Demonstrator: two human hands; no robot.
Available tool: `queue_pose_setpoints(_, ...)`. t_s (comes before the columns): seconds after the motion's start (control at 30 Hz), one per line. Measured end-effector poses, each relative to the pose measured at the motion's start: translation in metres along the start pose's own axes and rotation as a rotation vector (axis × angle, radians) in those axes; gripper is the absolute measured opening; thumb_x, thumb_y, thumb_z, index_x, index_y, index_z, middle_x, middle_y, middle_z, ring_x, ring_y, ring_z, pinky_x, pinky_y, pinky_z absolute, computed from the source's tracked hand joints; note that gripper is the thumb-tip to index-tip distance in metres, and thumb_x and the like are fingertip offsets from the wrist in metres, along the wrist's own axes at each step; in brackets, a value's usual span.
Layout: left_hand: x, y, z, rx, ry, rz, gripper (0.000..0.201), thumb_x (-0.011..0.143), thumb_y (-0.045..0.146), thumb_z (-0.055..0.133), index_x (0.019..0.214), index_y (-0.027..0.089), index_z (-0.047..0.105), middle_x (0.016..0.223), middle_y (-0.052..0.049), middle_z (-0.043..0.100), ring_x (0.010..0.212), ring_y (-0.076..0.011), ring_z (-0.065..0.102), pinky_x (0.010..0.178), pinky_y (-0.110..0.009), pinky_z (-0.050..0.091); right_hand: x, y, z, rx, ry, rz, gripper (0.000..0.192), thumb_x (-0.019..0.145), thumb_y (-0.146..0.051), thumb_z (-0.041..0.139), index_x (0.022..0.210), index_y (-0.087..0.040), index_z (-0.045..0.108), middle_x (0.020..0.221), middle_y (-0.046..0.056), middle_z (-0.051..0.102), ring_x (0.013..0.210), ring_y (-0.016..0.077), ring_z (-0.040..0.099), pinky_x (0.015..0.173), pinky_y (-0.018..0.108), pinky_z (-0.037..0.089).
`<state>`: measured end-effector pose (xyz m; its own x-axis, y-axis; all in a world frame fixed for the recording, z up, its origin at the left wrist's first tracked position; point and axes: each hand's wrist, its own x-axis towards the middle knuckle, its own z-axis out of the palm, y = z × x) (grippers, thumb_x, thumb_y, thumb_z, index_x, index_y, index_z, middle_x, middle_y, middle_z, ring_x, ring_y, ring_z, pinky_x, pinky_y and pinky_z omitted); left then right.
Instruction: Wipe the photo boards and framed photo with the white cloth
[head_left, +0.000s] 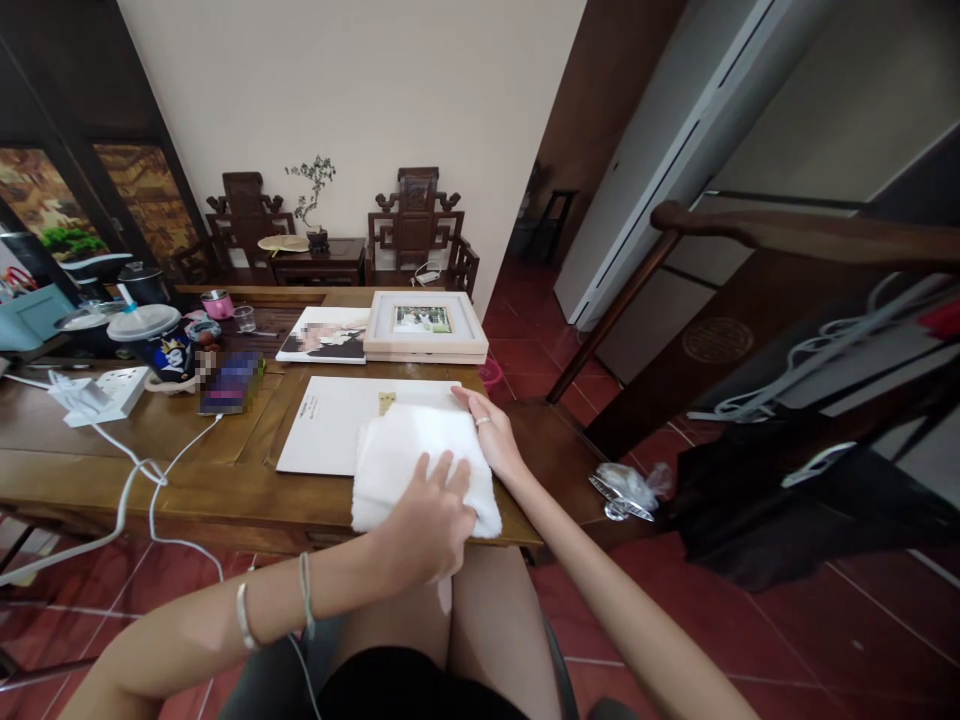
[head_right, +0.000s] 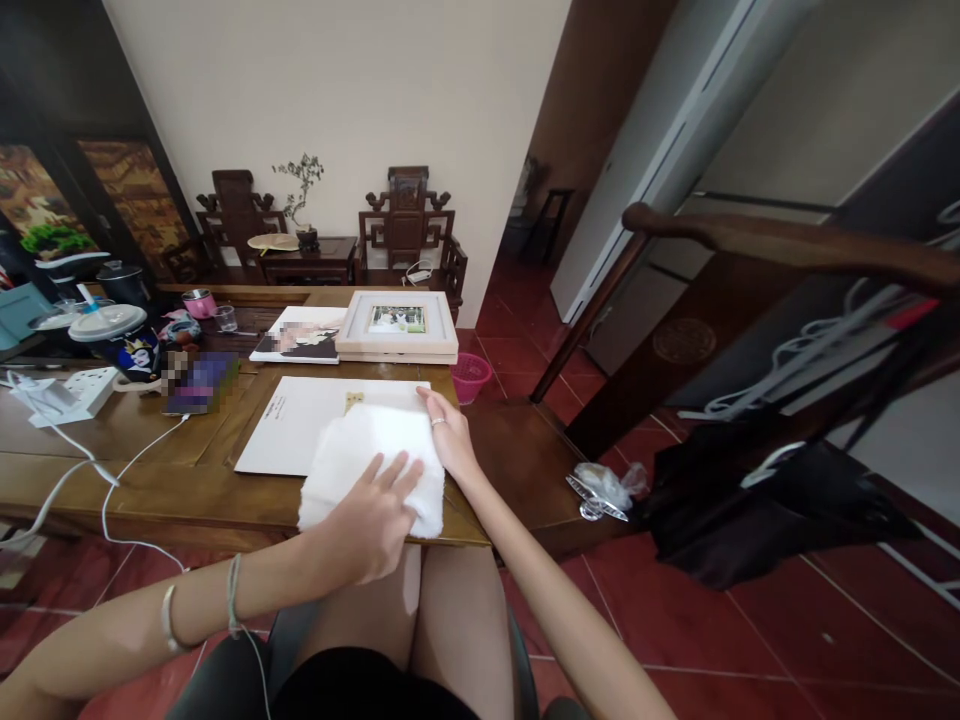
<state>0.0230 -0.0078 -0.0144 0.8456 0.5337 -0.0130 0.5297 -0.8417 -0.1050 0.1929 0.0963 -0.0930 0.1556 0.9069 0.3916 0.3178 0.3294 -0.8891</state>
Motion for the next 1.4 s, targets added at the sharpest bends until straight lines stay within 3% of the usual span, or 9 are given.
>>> queue_pose_setpoints(0.17, -0.005, -0.03, 0.0, -0.03, 0.026, -0.132, 0.03, 0.084, 0.015, 0.047, 0.104, 0.009, 0.069, 0.141, -0.019, 0.047, 0.129, -0.0337, 0.045, 0.102, -0.047, 0.04, -0.003, -0.002, 0.002, -0.226, -0.054, -0.114, 0.028, 0.084, -0.029, 0.051, 0.1, -0.021, 0.072, 0.112, 0.008, 0.071, 0.11, 0.025, 0.063, 0.1, 0.042, 0.045)
queue_pose_setpoints(0.3, 0.028, -0.088, 0.011, -0.029, 0.071, -0.194, 0.029, 0.079, 0.007, 0.049, 0.101, 0.006, 0.068, 0.136, -0.023, 0.049, 0.125, -0.0346, 0.048, 0.1, -0.049, 0.042, -0.005, -0.003, 0.006, -0.285, -0.108, -0.158, 0.029, 0.078, -0.02, 0.054, 0.101, -0.021, 0.072, 0.116, 0.009, 0.069, 0.115, 0.0267, 0.06, 0.104, 0.044, 0.042)
queue_pose_setpoints(0.4, 0.06, -0.118, 0.011, -0.06, 0.113, -0.15, 0.033, 0.077, 0.002, 0.048, 0.104, 0.009, 0.066, 0.129, -0.018, 0.057, 0.117, -0.0269, 0.055, 0.098, -0.039, 0.044, -0.004, -0.004, 0.008, -0.327, -0.132, -0.193, 0.03, 0.079, -0.018, 0.052, 0.101, -0.018, 0.072, 0.118, 0.011, 0.068, 0.117, 0.0273, 0.059, 0.104, 0.045, 0.041)
queue_pose_setpoints(0.63, 0.117, -0.118, 0.01, -0.141, 0.127, 0.018, 0.02, 0.078, 0.004, 0.052, 0.086, 0.014, 0.068, 0.1, -0.008, 0.069, 0.092, -0.0191, 0.064, 0.084, -0.026, 0.05, -0.006, -0.005, 0.005, -0.408, -0.157, -0.206, 0.029, 0.082, -0.019, 0.049, 0.101, -0.019, 0.071, 0.106, 0.01, 0.071, 0.103, 0.0268, 0.064, 0.093, 0.042, 0.048)
queue_pose_setpoints(0.73, 0.111, -0.119, 0.017, -0.123, 0.108, -0.003, 0.022, 0.078, 0.001, 0.053, 0.09, 0.013, 0.068, 0.105, -0.01, 0.069, 0.097, -0.0202, 0.064, 0.086, -0.028, 0.051, -0.006, -0.005, 0.004, -0.421, -0.165, -0.193, 0.029, 0.082, -0.019, 0.048, 0.099, -0.016, 0.071, 0.101, 0.012, 0.072, 0.097, 0.0275, 0.066, 0.088, 0.042, 0.051)
queue_pose_setpoints(0.9, 0.078, -0.132, 0.023, -0.017, 0.095, -0.133, 0.034, 0.081, -0.007, 0.042, 0.1, 0.009, 0.065, 0.138, -0.018, 0.05, 0.125, -0.0242, 0.051, 0.099, -0.038, 0.044, -0.005, -0.004, 0.005, -0.393, -0.171, -0.209, 0.032, 0.082, -0.018, 0.049, 0.105, -0.017, 0.07, 0.12, 0.012, 0.066, 0.118, 0.0265, 0.057, 0.104, 0.044, 0.041)
queue_pose_setpoints(1.03, 0.06, -0.118, 0.02, 0.07, 0.063, -0.167, 0.034, 0.084, -0.005, 0.042, 0.1, 0.011, 0.068, 0.142, -0.018, 0.045, 0.133, -0.0294, 0.042, 0.103, -0.048, 0.04, -0.004, -0.002, 0.005, -0.383, -0.17, -0.207, 0.033, 0.081, -0.018, 0.049, 0.107, -0.016, 0.07, 0.12, 0.013, 0.066, 0.119, 0.0262, 0.057, 0.106, 0.045, 0.04)
queue_pose_setpoints(1.3, -0.005, -0.012, 0.02, 0.267, 0.068, -0.128, 0.024, 0.09, 0.013, 0.05, 0.099, 0.013, 0.072, 0.138, -0.019, 0.05, 0.127, -0.0363, 0.048, 0.096, -0.051, 0.046, -0.003, 0.001, 0.002, -0.359, -0.188, -0.212, 0.04, 0.075, -0.01, 0.049, 0.108, -0.019, 0.07, 0.122, 0.009, 0.066, 0.12, 0.0258, 0.056, 0.106, 0.045, 0.04)
queue_pose_setpoints(1.4, -0.011, -0.012, 0.01, 0.29, 0.109, -0.114, 0.024, 0.09, 0.014, 0.051, 0.101, 0.016, 0.073, 0.145, -0.013, 0.044, 0.13, -0.0342, 0.045, 0.097, -0.045, 0.047, -0.003, 0.0, 0.001, -0.344, -0.21, -0.219, 0.043, 0.073, -0.009, 0.05, 0.109, -0.02, 0.07, 0.123, 0.008, 0.065, 0.121, 0.0258, 0.056, 0.106, 0.045, 0.041)
